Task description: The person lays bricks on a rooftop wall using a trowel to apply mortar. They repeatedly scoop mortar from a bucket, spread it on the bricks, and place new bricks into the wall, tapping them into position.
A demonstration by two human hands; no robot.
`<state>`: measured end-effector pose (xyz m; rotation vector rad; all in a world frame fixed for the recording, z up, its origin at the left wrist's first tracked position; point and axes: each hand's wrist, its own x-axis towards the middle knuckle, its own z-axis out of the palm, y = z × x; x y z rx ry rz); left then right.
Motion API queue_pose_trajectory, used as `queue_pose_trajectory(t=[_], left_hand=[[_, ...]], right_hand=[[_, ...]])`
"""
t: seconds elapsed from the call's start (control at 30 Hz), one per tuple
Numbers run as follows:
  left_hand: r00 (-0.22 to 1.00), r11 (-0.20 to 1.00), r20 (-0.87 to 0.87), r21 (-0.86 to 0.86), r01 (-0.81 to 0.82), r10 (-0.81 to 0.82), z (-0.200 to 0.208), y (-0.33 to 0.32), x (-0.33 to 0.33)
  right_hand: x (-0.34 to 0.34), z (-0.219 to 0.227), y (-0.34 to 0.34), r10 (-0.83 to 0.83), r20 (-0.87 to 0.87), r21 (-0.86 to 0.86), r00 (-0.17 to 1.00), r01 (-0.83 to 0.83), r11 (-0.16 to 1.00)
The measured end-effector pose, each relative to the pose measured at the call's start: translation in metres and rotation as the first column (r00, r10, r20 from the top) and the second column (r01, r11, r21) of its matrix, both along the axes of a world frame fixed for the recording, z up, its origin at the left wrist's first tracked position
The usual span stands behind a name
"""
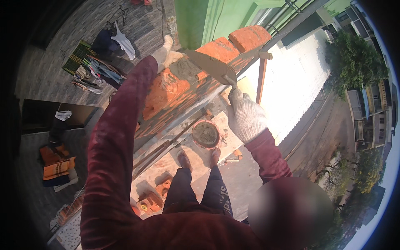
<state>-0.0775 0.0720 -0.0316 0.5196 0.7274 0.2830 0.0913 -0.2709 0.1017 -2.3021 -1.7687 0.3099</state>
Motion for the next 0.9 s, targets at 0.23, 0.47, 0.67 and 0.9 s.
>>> queue_pose_trajectory(t=[0.23,0.47,0.67,0.9], left_hand=[[0.950,0.959,0.297,-0.231,0.167,-0.094,0.000,-0.001,0.009],[0.850,0.923,0.363,0.099,0.372,-0.382,0.005,-0.009,0.008],[0.951,0.915,0.308,-0.382,0.128,-0.005,0.025,-0.011,0.005],[0.919,0.866,0.393,-0.468,0.176,0.026,0.019,-0.018,0.020]], right_hand=[[-0.007,-0.003,0.010,0.135,-0.476,-0.122,0.869,-0.217,0.969],[0.004,-0.010,0.028,0.238,-0.314,-0.141,0.919,-0.293,0.946],[-0.017,0.015,0.032,-0.125,-0.643,-0.328,0.755,-0.124,0.936],[0.020,-0.001,0.029,0.477,-0.084,-0.135,0.875,-0.484,0.864]])
